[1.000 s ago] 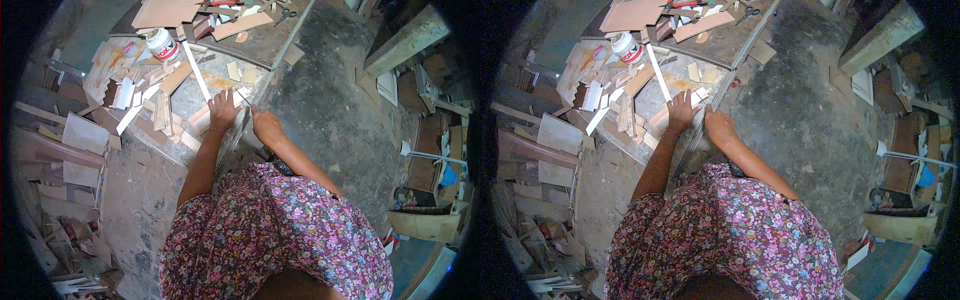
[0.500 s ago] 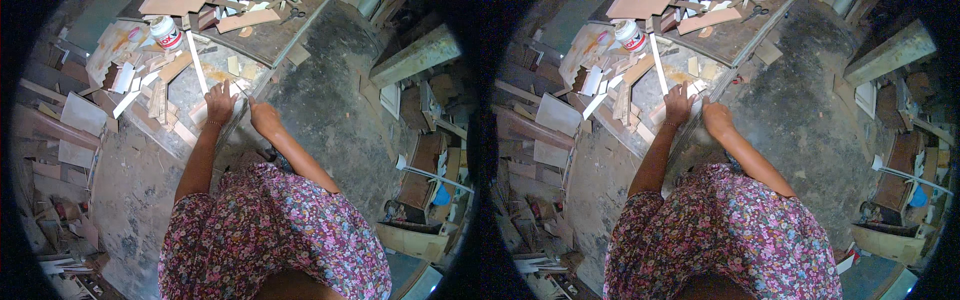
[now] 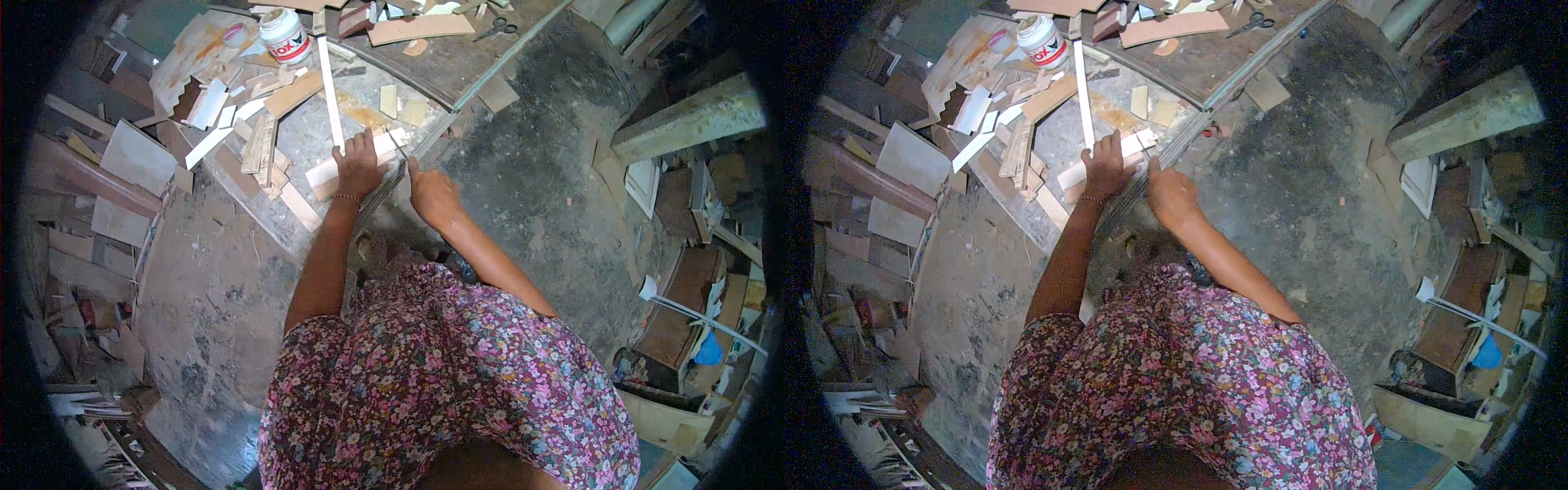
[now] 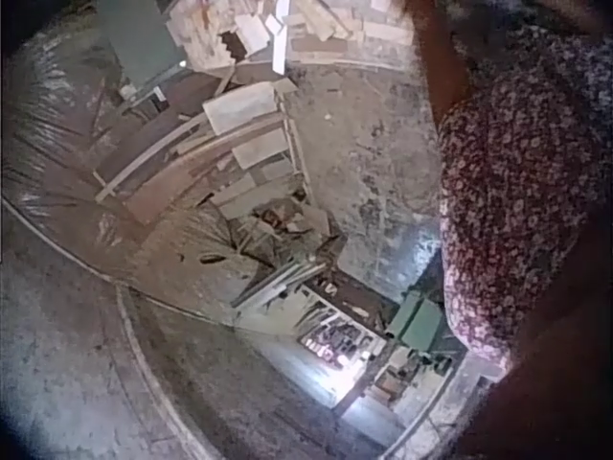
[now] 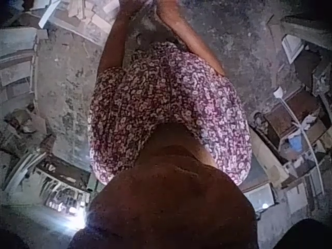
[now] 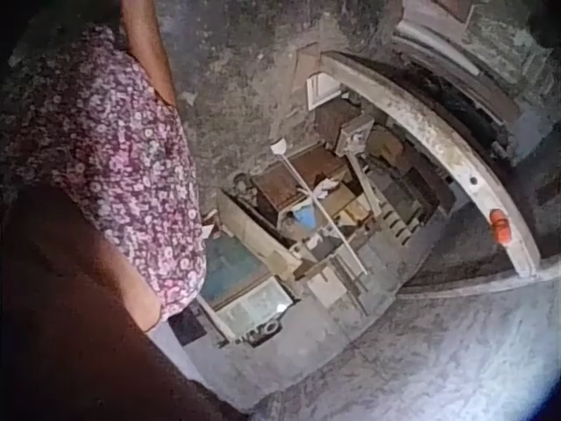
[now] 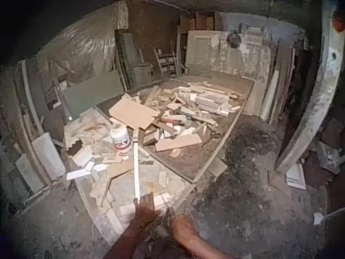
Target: The person cuts thin strips of wood using a hand saw and scissors.
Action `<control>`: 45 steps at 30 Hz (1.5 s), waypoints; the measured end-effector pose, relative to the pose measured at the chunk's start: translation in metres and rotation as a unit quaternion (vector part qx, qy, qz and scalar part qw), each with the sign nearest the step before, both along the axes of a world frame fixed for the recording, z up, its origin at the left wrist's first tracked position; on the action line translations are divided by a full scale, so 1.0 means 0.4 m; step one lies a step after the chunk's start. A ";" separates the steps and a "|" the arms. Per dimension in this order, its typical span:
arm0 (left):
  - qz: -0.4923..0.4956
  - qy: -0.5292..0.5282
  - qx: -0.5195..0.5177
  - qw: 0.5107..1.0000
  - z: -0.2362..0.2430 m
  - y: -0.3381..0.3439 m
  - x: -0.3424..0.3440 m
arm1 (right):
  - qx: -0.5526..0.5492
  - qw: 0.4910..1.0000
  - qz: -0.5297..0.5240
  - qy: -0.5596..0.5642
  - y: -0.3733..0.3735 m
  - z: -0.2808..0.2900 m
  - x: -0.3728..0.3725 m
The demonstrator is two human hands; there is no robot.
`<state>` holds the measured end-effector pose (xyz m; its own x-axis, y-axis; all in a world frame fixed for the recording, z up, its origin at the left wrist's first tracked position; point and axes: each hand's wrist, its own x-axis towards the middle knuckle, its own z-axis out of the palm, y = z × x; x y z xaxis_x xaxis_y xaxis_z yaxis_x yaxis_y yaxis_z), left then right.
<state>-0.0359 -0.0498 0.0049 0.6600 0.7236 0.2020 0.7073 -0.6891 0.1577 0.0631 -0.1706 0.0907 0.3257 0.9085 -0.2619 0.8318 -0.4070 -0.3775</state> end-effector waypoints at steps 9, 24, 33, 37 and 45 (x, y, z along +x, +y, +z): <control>0.140 -0.028 -0.043 0.989 0.012 0.035 0.060 | -0.001 0.999 0.013 -0.032 0.009 -0.021 0.010; 0.227 0.023 -0.054 0.972 -0.031 0.049 0.116 | 0.022 0.999 0.019 -0.027 0.056 -0.032 0.016; 0.247 0.044 -0.015 0.968 -0.038 0.047 0.098 | 0.000 0.999 0.029 -0.017 0.006 0.016 -0.010; 0.212 0.063 -0.055 0.974 -0.011 0.040 0.118 | 0.008 1.000 0.017 -0.005 0.062 -0.021 0.006; 0.253 0.078 -0.076 0.961 -0.087 0.074 0.090 | -0.024 0.998 0.040 -0.031 0.018 0.014 -0.006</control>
<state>0.0000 -0.0202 -0.0300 0.2286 0.9735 -0.0040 0.9693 -0.2272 0.0937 0.0605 -0.1634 0.0962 0.2693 0.9191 -0.2878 0.8833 -0.3548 -0.3064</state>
